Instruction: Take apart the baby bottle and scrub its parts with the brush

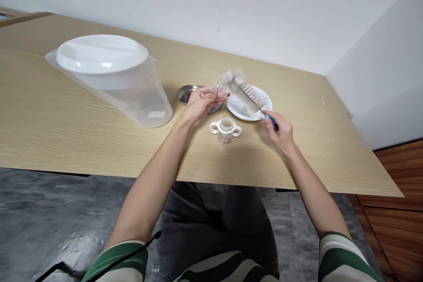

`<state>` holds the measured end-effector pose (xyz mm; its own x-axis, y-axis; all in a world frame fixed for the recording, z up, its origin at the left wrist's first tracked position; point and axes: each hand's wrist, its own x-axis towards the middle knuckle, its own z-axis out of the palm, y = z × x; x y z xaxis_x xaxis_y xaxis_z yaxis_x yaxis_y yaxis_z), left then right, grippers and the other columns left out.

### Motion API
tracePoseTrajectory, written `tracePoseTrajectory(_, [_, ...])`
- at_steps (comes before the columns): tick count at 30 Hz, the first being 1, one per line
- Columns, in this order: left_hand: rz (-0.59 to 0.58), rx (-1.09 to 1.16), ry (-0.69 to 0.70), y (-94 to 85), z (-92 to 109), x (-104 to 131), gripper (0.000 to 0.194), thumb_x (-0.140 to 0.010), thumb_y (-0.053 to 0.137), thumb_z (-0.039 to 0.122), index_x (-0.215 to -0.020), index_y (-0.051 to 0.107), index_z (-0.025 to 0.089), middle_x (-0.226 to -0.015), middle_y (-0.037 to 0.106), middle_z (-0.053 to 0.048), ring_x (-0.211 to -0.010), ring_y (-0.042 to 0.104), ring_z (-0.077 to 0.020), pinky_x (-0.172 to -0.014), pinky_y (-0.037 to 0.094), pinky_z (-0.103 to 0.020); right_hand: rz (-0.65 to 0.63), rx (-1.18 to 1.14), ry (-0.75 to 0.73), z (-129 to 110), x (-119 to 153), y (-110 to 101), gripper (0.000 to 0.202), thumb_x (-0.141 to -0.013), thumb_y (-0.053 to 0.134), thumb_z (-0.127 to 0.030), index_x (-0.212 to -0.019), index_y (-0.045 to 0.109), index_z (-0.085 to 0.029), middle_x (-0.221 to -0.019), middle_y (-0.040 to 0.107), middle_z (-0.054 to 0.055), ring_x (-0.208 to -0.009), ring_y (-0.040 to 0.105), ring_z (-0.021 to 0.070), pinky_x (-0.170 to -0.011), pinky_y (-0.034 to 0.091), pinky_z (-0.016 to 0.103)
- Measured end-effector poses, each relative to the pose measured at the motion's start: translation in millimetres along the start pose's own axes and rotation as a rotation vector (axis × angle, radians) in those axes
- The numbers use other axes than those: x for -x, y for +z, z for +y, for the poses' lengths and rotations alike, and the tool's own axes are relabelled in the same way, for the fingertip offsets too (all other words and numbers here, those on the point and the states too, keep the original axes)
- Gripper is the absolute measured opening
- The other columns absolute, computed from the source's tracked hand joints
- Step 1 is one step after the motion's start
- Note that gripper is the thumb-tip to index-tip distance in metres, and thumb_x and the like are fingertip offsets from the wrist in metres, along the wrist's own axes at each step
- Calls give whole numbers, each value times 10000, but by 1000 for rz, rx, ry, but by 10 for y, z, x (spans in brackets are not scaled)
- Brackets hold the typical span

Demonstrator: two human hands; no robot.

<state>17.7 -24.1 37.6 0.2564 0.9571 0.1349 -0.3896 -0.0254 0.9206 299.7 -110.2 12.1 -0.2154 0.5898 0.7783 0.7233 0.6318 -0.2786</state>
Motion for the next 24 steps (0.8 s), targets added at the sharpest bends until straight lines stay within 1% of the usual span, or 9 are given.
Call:
tracePoseTrajectory(2, [-32,-1,4,-4,6,7,430,-733,872,490,-864,677,129,-1038,778,-149,-845,750,-165,-819,605,-276,-27,19,8,10,-6,8,271,-1009,532,-310,-1206,680,-197,-1075,775,108,-922,740,212,-802,594,352])
tracePoseTrajectory(5, [-64,8,20,-9,16,22,461,-744,863,497,-966,693,130,-1112,763,-166,-868,745,-168,-864,602,-300,13,49,73,43,-15,2,271,-1013,525,-333,-1185,685,-197,-1075,773,107,-940,738,215,-817,595,357])
tracePoseTrajectory(8, [-77,15,35,-28,3,22,510,-750,874,440,-1122,679,151,-1202,734,-180,-907,747,-185,-908,596,-341,60,48,127,56,-16,-21,277,-1017,515,-355,-1161,691,-196,-1056,775,101,-935,740,215,-816,599,355])
tracePoseTrajectory(11, [-88,6,41,-62,-33,1,548,-753,876,386,-1219,663,190,-1278,705,-173,-951,746,-204,-932,594,-366,91,18,121,35,-14,-43,273,-1018,511,-344,-1161,691,-197,-1037,776,95,-909,741,209,-796,599,346])
tracePoseTrajectory(13, [-105,-1,43,-81,-54,-12,572,-750,876,393,-1250,663,214,-1301,696,-157,-981,744,-216,-942,593,-371,80,10,80,19,-15,-49,265,-1013,519,-327,-1167,693,-200,-1047,776,96,-917,742,209,-799,598,347])
tracePoseTrajectory(15, [-128,1,47,-88,-61,-16,610,-734,887,405,-1272,661,228,-1304,695,-144,-1015,740,-228,-967,584,-378,40,22,48,19,-17,-45,263,-1007,528,-320,-1170,697,-202,-1062,778,101,-929,743,214,-813,597,357])
tracePoseTrajectory(18, [-150,5,70,-73,-50,-5,664,-692,917,376,-1287,660,229,-1299,692,-136,-1103,717,-256,-1029,557,-404,6,53,63,46,-20,-33,272,-1006,526,-334,-1164,703,-202,-1070,779,107,-941,744,221,-823,597,370])
tracePoseTrajectory(21, [-141,-18,88,-56,-44,7,686,-681,919,326,-1306,652,233,-1319,672,-137,-1177,685,-284,-1068,534,-451,39,62,103,65,-21,-37,279,-1008,518,-355,-1141,709,-201,-1042,782,104,-918,743,217,-795,596,362])
tracePoseTrajectory(24, [-109,-40,84,-66,-61,3,680,-694,903,305,-1316,638,230,-1334,654,-139,-1186,681,-292,-1081,526,-478,64,45,93,38,-24,-58,271,-1008,517,-351,-1127,708,-200,-1006,783,102,-866,738,205,-761,588,349])
